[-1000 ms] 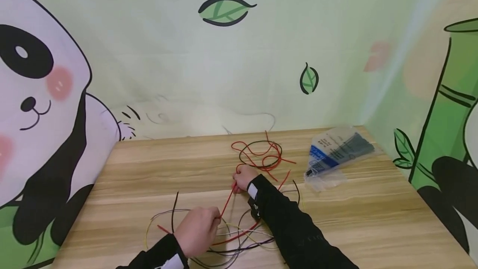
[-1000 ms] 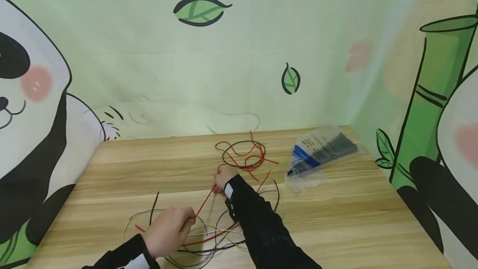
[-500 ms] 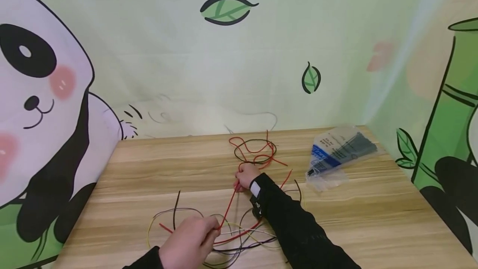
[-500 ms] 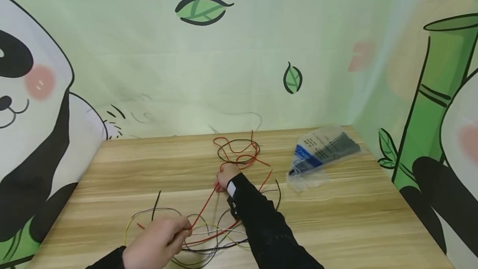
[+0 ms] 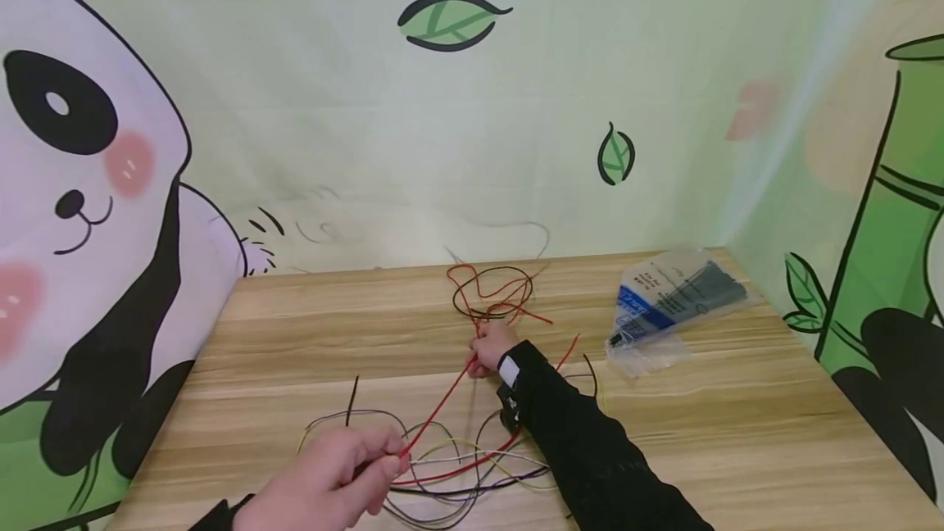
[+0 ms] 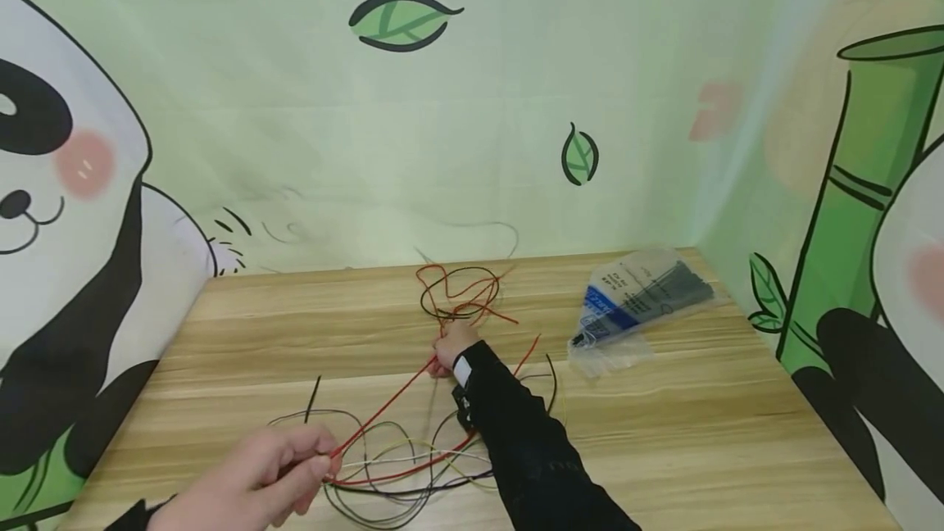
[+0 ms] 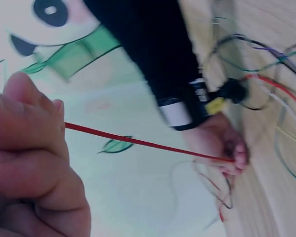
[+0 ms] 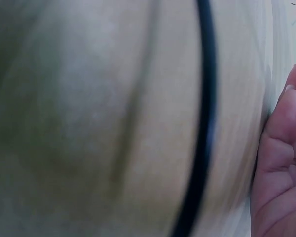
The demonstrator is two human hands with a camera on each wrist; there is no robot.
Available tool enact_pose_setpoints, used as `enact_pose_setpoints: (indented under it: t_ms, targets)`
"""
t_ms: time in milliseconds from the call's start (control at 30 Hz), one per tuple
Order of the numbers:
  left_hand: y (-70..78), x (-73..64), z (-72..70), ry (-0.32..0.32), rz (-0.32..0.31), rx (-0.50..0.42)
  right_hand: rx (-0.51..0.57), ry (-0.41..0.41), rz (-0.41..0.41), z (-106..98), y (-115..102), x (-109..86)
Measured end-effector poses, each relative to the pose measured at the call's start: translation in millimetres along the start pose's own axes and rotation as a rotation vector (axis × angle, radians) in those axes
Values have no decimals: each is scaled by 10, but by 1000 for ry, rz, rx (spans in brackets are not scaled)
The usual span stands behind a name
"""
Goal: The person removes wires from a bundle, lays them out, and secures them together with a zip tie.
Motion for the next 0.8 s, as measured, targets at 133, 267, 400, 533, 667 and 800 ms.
enact_pose_setpoints:
  t_ms: [133,267,400,533,667,800]
  targets:
    - [86,-94,-168,-11,37,-197,-8,16,9,-20,20,11]
    - [146,-179,-313,12,155,-278,-19,25,24,-28,41,33]
    - [181,-259,-407,34,175,-349,60,-15,64,-1,64,63]
    - [213,-350,-489,41,171,-479,110,-34,83,18,77,88]
    - [249,-415,-609,-34,333,-607,84,-6,68,-4,78,90]
    - [317,-493,-737,-102,483,-711,80,9,68,-26,82,83]
Point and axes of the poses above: each hand's wrist, its own x-axis towards the middle knuckle, its own z-axis out of the palm, y = z × x, the point moved 2 cm from there along x, towards the middle knuckle, and after that the axes turned 7 degrees about -x, right-handed, at the moved point
